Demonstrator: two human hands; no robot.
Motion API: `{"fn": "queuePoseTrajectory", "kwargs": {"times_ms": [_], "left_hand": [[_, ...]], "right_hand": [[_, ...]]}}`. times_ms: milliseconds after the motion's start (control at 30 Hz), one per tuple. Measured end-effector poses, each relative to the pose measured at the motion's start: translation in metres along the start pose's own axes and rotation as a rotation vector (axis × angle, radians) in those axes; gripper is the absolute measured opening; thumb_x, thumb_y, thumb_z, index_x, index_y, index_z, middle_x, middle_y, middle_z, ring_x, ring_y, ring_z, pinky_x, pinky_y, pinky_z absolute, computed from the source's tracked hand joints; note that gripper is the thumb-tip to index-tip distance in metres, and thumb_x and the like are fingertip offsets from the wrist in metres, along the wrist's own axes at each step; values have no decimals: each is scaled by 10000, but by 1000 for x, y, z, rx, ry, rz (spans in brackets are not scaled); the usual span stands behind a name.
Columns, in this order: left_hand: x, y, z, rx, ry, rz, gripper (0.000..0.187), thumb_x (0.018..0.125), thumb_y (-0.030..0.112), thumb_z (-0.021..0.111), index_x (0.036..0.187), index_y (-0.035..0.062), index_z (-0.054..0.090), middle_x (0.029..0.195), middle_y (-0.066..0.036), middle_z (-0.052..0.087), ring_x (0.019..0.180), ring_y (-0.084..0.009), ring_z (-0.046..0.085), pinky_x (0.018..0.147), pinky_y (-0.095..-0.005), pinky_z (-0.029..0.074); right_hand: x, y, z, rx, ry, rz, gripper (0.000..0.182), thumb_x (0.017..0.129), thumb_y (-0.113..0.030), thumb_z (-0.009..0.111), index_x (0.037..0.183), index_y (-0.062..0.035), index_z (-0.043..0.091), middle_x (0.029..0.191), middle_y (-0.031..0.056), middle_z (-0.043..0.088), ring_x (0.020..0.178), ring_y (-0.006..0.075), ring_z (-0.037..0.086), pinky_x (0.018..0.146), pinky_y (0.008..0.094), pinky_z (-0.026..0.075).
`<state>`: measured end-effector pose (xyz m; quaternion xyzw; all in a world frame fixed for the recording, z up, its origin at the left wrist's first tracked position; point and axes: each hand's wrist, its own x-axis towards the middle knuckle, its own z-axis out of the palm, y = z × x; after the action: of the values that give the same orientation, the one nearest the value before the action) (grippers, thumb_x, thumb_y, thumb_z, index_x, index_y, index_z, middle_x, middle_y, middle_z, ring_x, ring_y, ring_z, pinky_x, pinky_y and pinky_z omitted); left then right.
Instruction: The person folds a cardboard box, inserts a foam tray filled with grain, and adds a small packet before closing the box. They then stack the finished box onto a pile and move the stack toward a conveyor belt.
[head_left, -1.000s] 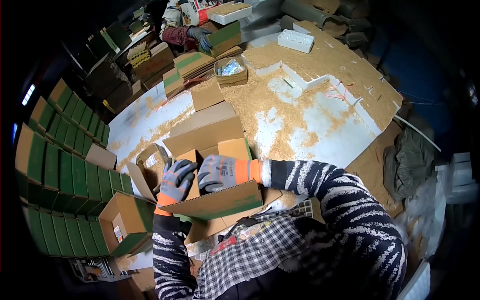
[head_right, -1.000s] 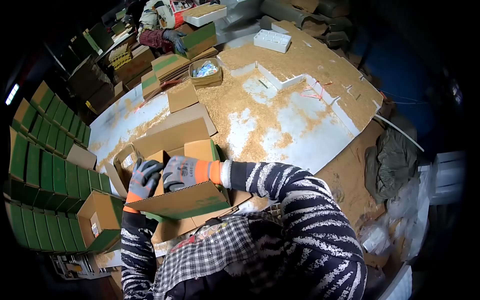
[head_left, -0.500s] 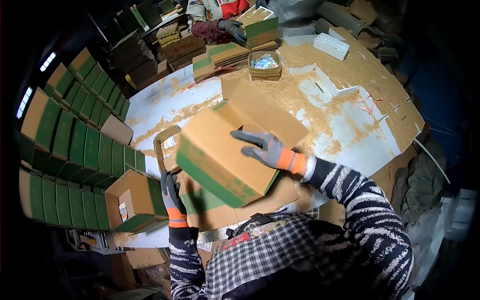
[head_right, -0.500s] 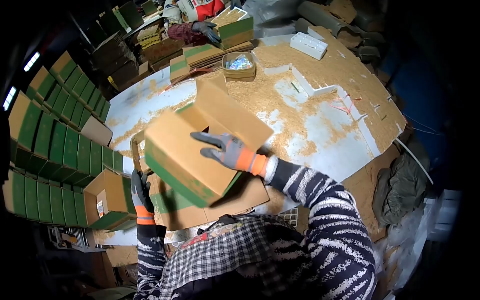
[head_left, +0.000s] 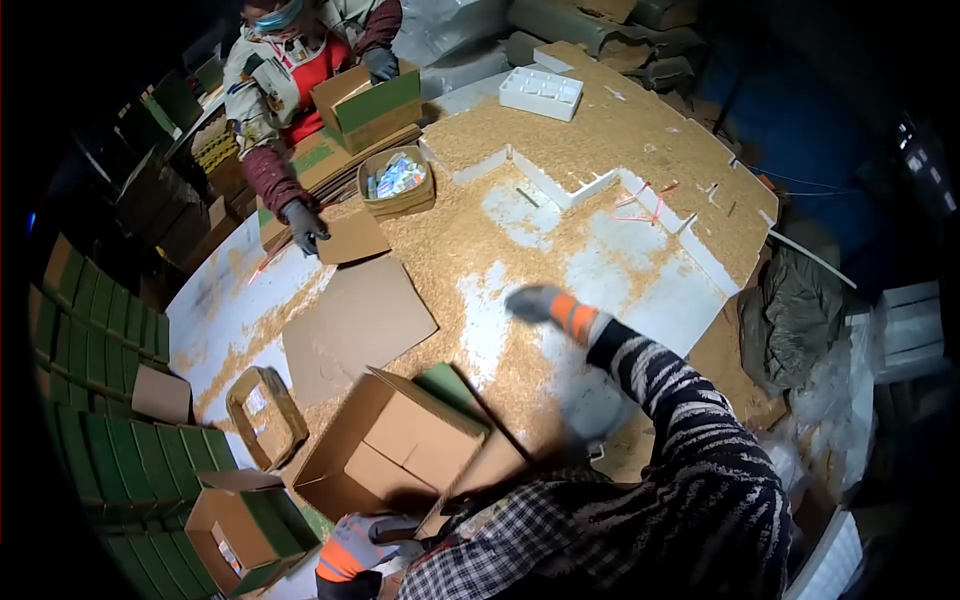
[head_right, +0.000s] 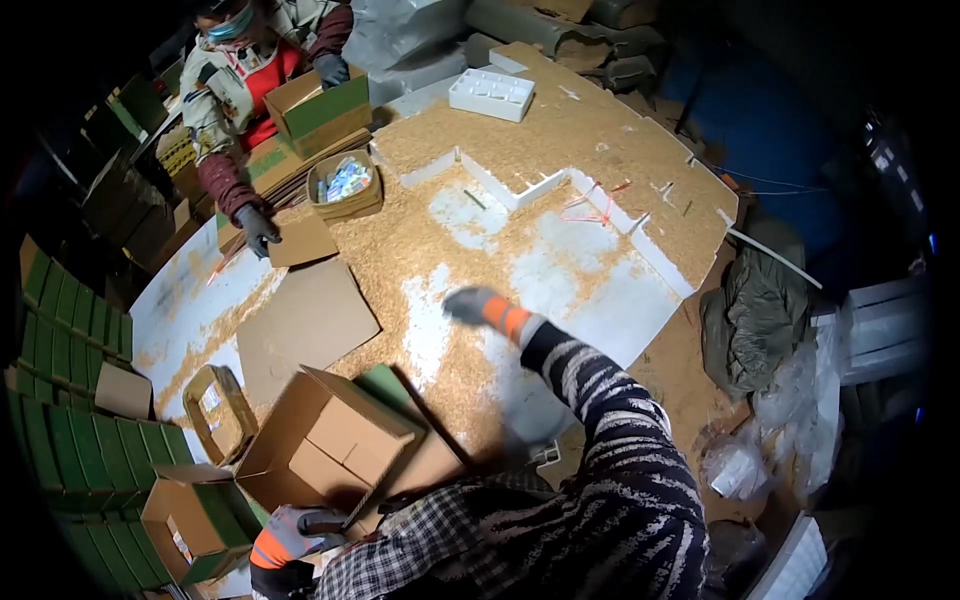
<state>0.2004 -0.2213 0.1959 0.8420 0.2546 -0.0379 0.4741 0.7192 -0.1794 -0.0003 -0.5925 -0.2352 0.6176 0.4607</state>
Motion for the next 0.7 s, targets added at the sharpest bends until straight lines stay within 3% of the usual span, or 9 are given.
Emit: {"fn": "queuePoseTrajectory", "kwargs": {"times_ms": [67,100,167,267,367,400,500,533,700], "left_hand": [[0,-15,-6,40,65,-224,227,762,197,725,945,63,716,881,-111,704,793,-254,678,752,-321,522],[5,-19,-8,23,134,-263,193,760,168,705,917,57,716,892,-106,705,833,-258,675,787,-329,519],[17,-7,-7,333,645,-139,199,767,125,654,943,45,702,957,-122,697,937,-302,648,874,-368,493],[32,-4,-30,242,837,-220,403,903,164,577,1279,24,539,1329,-171,524,1228,-314,494,1065,-388,351],[53,21,-38,64,1093,-440,453,966,201,549,1367,12,456,1446,-169,432,1312,-304,417,1090,-368,325],[54,15,-40,82,1105,-449,469,967,202,545,1377,0,444,1431,-174,442,1306,-292,418,1089,-374,325],[53,-2,-29,-108,1248,-508,496,961,226,567,1390,7,446,1336,-167,521,1181,-252,506,998,-360,409],[48,-10,-24,-156,1225,-494,491,943,211,549,1380,6,456,1373,-168,492,1244,-265,465,1051,-369,352],[11,-58,-3,-180,1091,-433,574,961,223,493,1462,-6,330,1497,-149,366,1388,-262,315,1137,-369,240]], "right_hand": [[55,-39,-81,495,519,-338,147,893,-225,636,983,-111,659,780,36,630,618,161,580,497,296,456],[86,-51,-134,292,679,-383,191,880,-272,669,982,-111,659,686,15,583,539,126,526,481,273,433],[142,-50,-211,498,708,-424,190,852,-300,701,894,-124,642,615,-4,509,472,142,461,431,276,361],[197,-60,-241,426,894,-160,478,693,-439,818,839,-43,595,723,90,582,663,256,584,578,392,453],[249,-78,-220,241,1611,-29,578,661,-399,844,1001,-16,576,885,148,633,834,321,609,749,450,475],[242,-94,-201,360,1561,-205,692,638,-337,862,1136,8,526,1066,202,637,965,354,611,871,452,464],[236,-104,-190,264,1510,-464,644,667,-219,840,1173,37,534,1139,204,629,976,320,604,864,419,457],[200,-127,-162,248,1512,-337,701,655,-156,837,1243,37,508,1156,214,620,986,304,598,871,405,457],[92,-76,-149,130,1106,-673,387,698,-115,807,972,-56,540,933,118,630,798,278,617,748,391,504]]}}
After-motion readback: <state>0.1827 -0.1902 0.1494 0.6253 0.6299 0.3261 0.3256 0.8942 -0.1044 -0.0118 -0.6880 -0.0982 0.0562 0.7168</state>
